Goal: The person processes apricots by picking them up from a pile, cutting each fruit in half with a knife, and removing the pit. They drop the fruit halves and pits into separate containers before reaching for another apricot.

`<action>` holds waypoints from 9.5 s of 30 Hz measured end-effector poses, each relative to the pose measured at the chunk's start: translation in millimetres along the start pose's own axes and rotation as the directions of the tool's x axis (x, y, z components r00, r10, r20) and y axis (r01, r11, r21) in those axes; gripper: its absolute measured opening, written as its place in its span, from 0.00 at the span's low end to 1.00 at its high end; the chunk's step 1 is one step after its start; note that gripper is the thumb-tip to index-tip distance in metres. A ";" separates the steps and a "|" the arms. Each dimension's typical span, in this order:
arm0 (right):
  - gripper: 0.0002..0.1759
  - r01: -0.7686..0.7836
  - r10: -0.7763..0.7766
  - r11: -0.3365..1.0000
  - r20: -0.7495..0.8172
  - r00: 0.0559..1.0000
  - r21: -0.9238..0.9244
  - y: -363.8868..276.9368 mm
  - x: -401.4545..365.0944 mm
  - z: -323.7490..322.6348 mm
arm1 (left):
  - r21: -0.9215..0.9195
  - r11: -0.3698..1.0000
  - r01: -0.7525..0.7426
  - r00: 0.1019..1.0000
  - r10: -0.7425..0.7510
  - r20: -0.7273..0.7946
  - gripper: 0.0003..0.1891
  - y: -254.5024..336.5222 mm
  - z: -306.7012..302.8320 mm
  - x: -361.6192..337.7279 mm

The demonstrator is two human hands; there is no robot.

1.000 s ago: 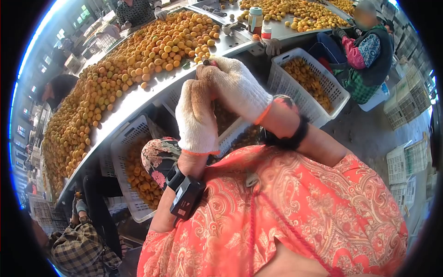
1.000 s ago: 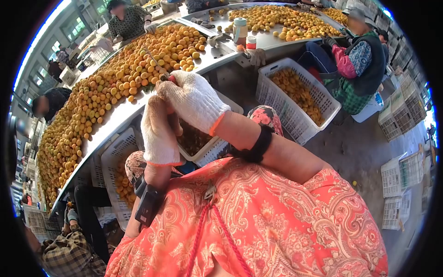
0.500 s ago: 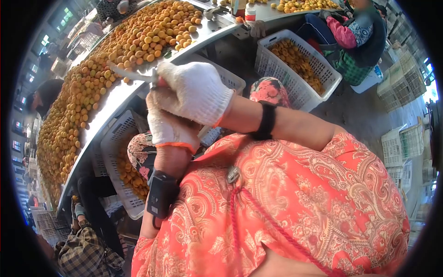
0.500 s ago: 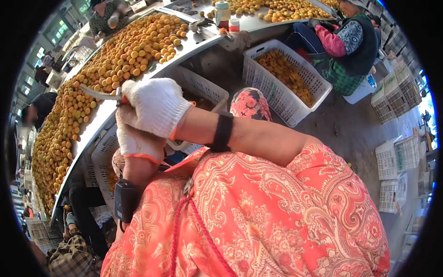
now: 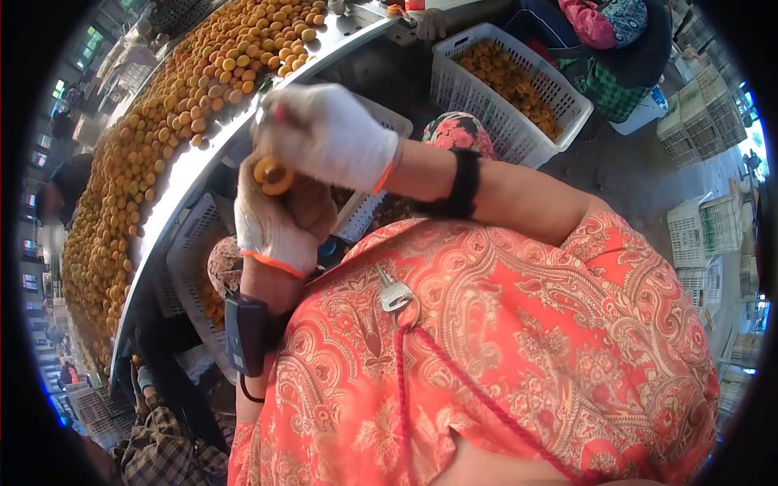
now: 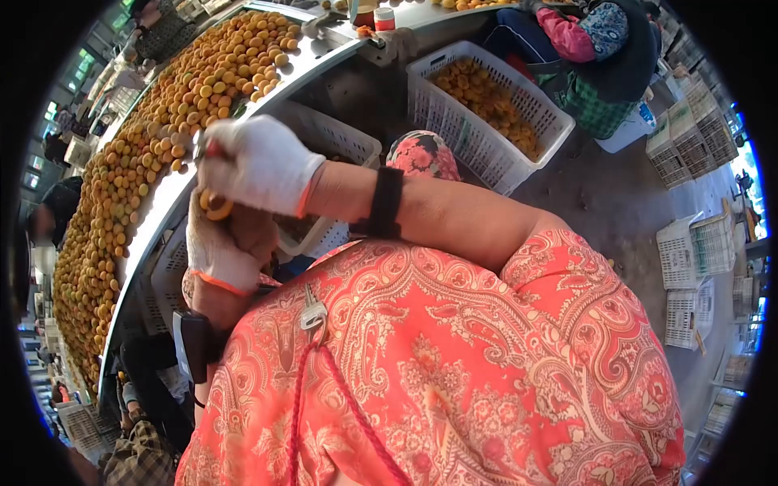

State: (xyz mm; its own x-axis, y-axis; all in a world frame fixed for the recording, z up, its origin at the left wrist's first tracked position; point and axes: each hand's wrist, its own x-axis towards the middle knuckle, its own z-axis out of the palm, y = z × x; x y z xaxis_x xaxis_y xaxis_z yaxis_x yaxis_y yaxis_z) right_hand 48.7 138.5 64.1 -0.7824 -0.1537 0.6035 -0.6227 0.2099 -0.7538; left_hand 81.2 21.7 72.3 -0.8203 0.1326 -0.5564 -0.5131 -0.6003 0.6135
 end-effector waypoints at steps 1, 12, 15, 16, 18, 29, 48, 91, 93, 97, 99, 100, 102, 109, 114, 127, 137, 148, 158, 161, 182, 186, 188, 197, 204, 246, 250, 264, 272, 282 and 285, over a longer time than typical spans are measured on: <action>0.09 -0.180 0.199 0.945 -0.042 0.979 0.272 -0.7 -2.3 -2.8 | 0.102 0.987 0.121 0.842 -0.156 0.516 0.21 13.9 -35.0 20.4; 0.19 -0.157 0.233 0.935 -0.217 0.948 0.319 -17.3 10.4 -12.3 | -0.097 0.993 0.071 0.899 -0.021 0.438 0.14 10.6 -26.3 17.2; 0.20 -0.106 0.284 0.846 -0.275 0.919 0.522 -30.3 18.8 -25.6 | -0.099 0.993 0.068 0.885 -0.014 0.465 0.12 8.0 -11.5 5.8; 0.20 -0.109 0.367 0.726 -0.248 0.896 0.679 -38.5 20.5 -25.4 | -0.081 0.995 0.066 0.881 -0.020 0.473 0.11 7.6 -9.1 5.0; 0.19 -0.051 0.350 0.707 -0.287 0.892 0.705 -35.6 25.7 -22.7 | -0.026 0.998 0.060 0.885 -0.041 0.464 0.10 7.2 -2.7 0.6; 0.20 -0.006 0.344 0.682 -0.314 0.885 0.731 -50.1 27.5 -28.1 | -0.082 0.996 -0.027 0.856 0.065 0.513 0.17 -1.6 -14.2 5.8; 0.19 -0.074 0.505 0.414 -0.162 0.848 0.907 -42.6 19.8 -20.9 | 0.031 0.983 -0.179 0.925 0.157 0.346 0.10 -13.5 8.4 -15.0; 0.14 -0.081 0.526 0.202 -0.038 0.850 0.976 -18.2 15.9 -33.1 | 0.278 0.869 -0.410 0.846 0.247 0.473 0.05 -21.8 2.5 -14.2; 0.11 -0.028 0.530 0.446 -0.239 0.814 0.895 -10.6 18.3 -28.7 | 0.286 0.870 -0.402 0.882 0.284 0.375 0.08 -20.5 10.0 -19.0; 0.09 -0.123 0.580 0.163 0.006 0.815 0.979 -4.7 13.4 -42.6 | 0.394 0.796 -0.459 0.862 0.293 0.413 0.15 -16.8 2.3 -5.9; 0.10 -0.122 0.570 0.171 0.003 0.822 0.978 1.5 13.1 -43.4 | 0.486 0.644 -0.591 0.781 0.305 0.545 0.16 -15.1 -2.6 2.6; 0.10 -0.121 0.572 0.171 0.002 0.820 0.978 2.2 14.2 -42.9 | 0.487 0.645 -0.589 0.782 0.302 0.545 0.16 -15.3 -4.1 9.3; 0.10 -0.120 0.696 0.223 -0.072 0.714 0.967 2.5 18.9 -40.3 | 0.604 0.318 -0.731 0.680 0.420 0.601 0.16 -15.4 -3.2 19.9; 0.12 -0.084 0.641 0.176 -0.050 0.766 0.981 -1.4 19.9 -44.8 | 0.420 0.848 -0.324 0.888 0.119 0.445 0.14 -3.4 16.2 -0.8; 0.13 -0.089 0.589 0.318 -0.123 0.799 0.944 -12.1 19.5 -34.7 | 0.164 0.982 -0.095 0.943 0.036 0.332 0.16 -10.5 15.6 -3.1; 0.20 -0.082 0.437 0.379 -0.100 0.894 0.922 -20.9 21.9 -21.9 | 0.013 0.962 0.272 0.737 -0.217 0.640 0.24 -4.9 -0.8 13.3; 0.15 -0.068 0.078 0.960 0.026 0.997 -0.271 -9.3 -2.6 -27.2 | 0.036 0.992 -0.125 0.984 0.119 0.132 0.22 4.4 -11.4 23.0; 0.16 -0.157 0.207 0.948 0.161 0.965 -0.278 -10.2 -6.7 5.6 | 0.248 0.908 -0.339 0.940 0.315 0.133 0.13 8.9 -28.4 14.1; 0.15 0.056 -0.041 0.968 0.064 0.997 -0.243 -2.1 4.7 27.8 | 0.236 0.926 -0.294 0.956 0.284 0.076 0.15 24.4 -40.3 11.7; 0.15 -0.111 0.097 0.963 -0.067 0.993 -0.246 21.2 9.7 25.4 | 0.313 0.907 -0.283 0.958 0.284 0.042 0.15 25.0 -47.7 8.0; 0.17 -0.707 0.721 0.693 0.130 0.681 -0.143 170.6 -33.1 -21.1 | 0.850 0.299 -0.435 0.785 0.589 0.195 0.18 203.2 -81.6 144.4; 0.17 -0.744 0.758 0.651 0.165 0.631 -0.148 188.8 -39.4 -23.1 | 0.935 0.099 -0.339 0.901 0.318 0.293 0.15 159.9 -16.7 257.6; 0.17 -0.757 0.783 0.623 0.165 0.600 -0.198 197.9 -41.5 -22.4 | 0.969 0.016 -0.245 0.937 0.259 0.233 0.15 150.0 -12.9 314.0; 0.17 -0.762 0.776 0.627 0.215 0.592 -0.165 206.6 -37.2 -16.4 | 0.960 -0.230 -0.161 0.971 0.136 0.196 0.20 132.6 -13.3 403.5; 0.16 -0.761 0.755 0.648 0.108 0.647 0.024 179.8 -21.2 -25.4 | 0.753 0.405 -0.519 0.843 0.387 0.373 0.12 148.0 6.5 306.7; 0.22 -0.213 0.216 0.960 -0.003 0.976 -0.184 3.6 -37.3 -31.8 | 0.088 0.804 -0.588 0.726 0.477 0.496 0.18 26.5 5.6 24.8; 0.22 -0.203 0.203 0.954 -0.020 0.979 -0.219 0.4 -35.6 -31.8 | 0.082 0.802 -0.591 0.727 0.486 0.485 0.17 26.7 8.6 22.6; 0.19 -0.155 0.157 0.963 -0.012 0.988 -0.221 -0.2 -37.6 -23.0 | 0.078 0.801 -0.594 0.703 0.470 0.534 0.16 24.7 12.7 12.8; 0.14 -0.240 0.254 0.916 0.001 0.967 -0.320 -1.0 -36.7 -16.2 | -0.228 0.919 -0.322 0.766 0.395 0.508 0.16 14.3 0.5 38.0; 0.19 -0.274 0.298 0.875 -0.001 0.954 -0.399 6.8 -41.2 -15.0 | -0.025 0.804 -0.594 0.715 0.542 0.441 0.14 5.2 7.4 38.8; 0.18 -0.255 0.268 0.893 -0.017 0.963 -0.371 2.4 -39.6 -15.5 | -0.060 0.889 -0.454 0.770 0.425 0.476 0.20 3.9 7.5 42.4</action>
State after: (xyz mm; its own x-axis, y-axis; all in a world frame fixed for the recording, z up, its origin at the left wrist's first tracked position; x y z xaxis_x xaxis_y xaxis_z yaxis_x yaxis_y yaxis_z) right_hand 78.3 160.0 42.4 -0.9202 -0.0757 0.3841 -0.3531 0.5845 -0.7306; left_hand 42.5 30.9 55.3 -0.9699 0.2224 0.0989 -0.0690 -0.6409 0.7645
